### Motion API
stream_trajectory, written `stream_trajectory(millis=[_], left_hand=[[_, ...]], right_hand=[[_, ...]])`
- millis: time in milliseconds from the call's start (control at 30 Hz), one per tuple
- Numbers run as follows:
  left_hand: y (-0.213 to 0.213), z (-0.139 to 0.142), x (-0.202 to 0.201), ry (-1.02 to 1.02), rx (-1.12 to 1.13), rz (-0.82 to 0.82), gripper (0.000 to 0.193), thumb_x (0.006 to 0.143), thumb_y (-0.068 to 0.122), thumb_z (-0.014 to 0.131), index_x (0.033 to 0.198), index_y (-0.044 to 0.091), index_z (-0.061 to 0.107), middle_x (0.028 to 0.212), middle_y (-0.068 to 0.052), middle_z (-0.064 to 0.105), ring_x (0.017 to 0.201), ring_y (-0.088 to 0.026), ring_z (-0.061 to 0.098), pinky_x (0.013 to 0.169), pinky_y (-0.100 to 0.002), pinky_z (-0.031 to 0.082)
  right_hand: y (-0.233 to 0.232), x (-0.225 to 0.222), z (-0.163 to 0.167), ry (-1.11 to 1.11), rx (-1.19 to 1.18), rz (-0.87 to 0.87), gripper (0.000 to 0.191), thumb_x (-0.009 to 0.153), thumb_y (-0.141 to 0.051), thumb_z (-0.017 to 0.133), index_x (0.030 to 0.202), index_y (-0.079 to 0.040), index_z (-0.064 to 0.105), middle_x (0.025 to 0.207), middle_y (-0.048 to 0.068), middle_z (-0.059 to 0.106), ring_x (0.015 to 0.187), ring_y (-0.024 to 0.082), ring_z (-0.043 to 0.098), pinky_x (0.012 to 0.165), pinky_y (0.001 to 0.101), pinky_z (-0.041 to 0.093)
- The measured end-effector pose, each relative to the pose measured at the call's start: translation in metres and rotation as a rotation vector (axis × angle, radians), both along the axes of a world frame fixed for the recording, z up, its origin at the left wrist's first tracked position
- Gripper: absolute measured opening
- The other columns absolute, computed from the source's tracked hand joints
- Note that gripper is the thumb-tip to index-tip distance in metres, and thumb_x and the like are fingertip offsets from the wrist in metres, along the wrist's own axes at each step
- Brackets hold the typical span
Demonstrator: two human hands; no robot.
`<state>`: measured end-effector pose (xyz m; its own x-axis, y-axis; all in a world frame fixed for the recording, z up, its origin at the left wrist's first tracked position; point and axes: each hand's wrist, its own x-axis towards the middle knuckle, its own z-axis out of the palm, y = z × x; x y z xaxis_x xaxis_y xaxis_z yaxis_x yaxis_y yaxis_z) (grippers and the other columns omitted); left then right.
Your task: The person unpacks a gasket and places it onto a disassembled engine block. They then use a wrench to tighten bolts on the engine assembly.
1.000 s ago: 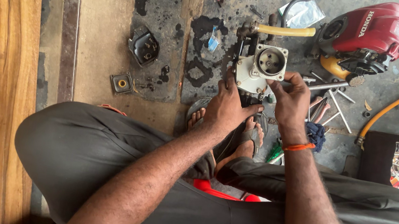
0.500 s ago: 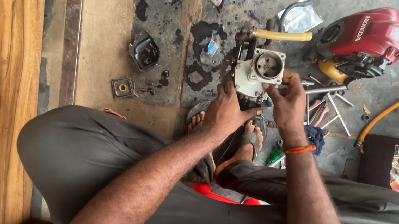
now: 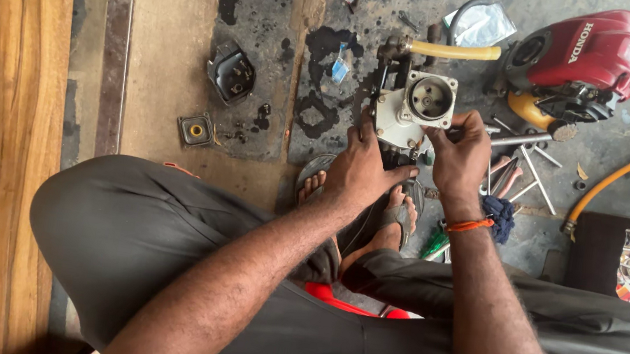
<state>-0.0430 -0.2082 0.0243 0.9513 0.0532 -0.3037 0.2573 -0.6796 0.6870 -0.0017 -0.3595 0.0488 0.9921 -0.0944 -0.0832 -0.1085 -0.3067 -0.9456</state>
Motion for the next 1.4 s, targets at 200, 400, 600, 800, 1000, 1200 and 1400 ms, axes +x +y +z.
stream_trajectory(millis=[200,400,600,800,1000,1200,1400], left_hand=[[-0.001,-0.001,0.001,0.067,0.009,-0.020,0.138,0.070,0.066,0.083,0.155,-0.010,0.006,0.138,-0.038,0.043,0.097,-0.038,0.073,0.066,-0.037,0.067],[-0.004,0.001,0.002,-0.017,-0.032,0.008,0.131,0.074,0.054,0.086,0.158,-0.010,0.008,0.126,-0.034,0.053,0.095,-0.036,0.073,0.068,-0.039,0.066],[-0.003,0.009,0.006,0.013,0.009,-0.011,0.121,0.072,0.049,0.088,0.151,-0.012,0.019,0.115,-0.032,0.060,0.088,-0.033,0.073,0.068,-0.038,0.066],[0.013,0.033,0.021,0.121,-0.471,0.030,0.081,0.076,0.046,0.073,0.132,-0.007,0.048,0.092,-0.015,0.074,0.063,-0.021,0.076,0.059,-0.033,0.070],[0.032,0.048,0.032,0.131,-0.379,-0.033,0.080,0.080,0.049,0.075,0.129,-0.010,0.050,0.093,-0.017,0.075,0.066,-0.017,0.076,0.054,-0.027,0.064],[0.037,0.034,0.038,0.209,-0.441,-0.031,0.089,0.078,0.051,0.070,0.135,-0.010,0.041,0.101,-0.018,0.072,0.068,-0.020,0.077,0.055,-0.036,0.066],[0.040,0.014,0.048,0.206,-0.329,-0.067,0.097,0.078,0.056,0.072,0.141,-0.011,0.040,0.110,-0.025,0.068,0.087,-0.026,0.077,0.075,-0.040,0.065]], right_hand=[[-0.005,0.000,-0.004,0.071,-0.033,0.022,0.020,0.096,-0.007,0.079,0.112,-0.004,0.067,0.097,0.004,0.072,0.076,0.007,0.059,0.064,0.0224,0.048],[-0.007,0.002,-0.005,-0.068,0.094,0.105,0.030,0.096,-0.007,0.079,0.118,-0.002,0.059,0.107,0.003,0.072,0.093,0.006,0.066,0.079,0.0196,0.055],[-0.021,-0.003,0.003,0.120,0.108,0.066,0.028,0.100,-0.013,0.076,0.126,-0.005,0.070,0.092,-0.002,0.063,0.071,0.002,0.048,0.062,0.0191,0.039],[-0.027,-0.005,0.012,0.095,0.169,0.089,0.028,0.098,-0.012,0.071,0.125,-0.008,0.072,0.094,-0.011,0.058,0.063,0.000,0.039,0.055,0.0182,0.034],[-0.022,0.000,0.013,0.083,0.131,0.126,0.025,0.100,-0.014,0.071,0.124,-0.007,0.071,0.097,-0.007,0.065,0.068,0.000,0.042,0.060,0.0175,0.039],[-0.020,0.008,0.005,0.078,0.164,0.131,0.024,0.100,-0.015,0.071,0.122,-0.005,0.070,0.105,-0.004,0.070,0.076,0.001,0.052,0.070,0.0176,0.046],[-0.019,0.016,0.000,0.058,0.159,0.145,0.022,0.101,-0.014,0.071,0.121,-0.004,0.070,0.106,-0.001,0.071,0.082,0.001,0.056,0.075,0.0182,0.048]])
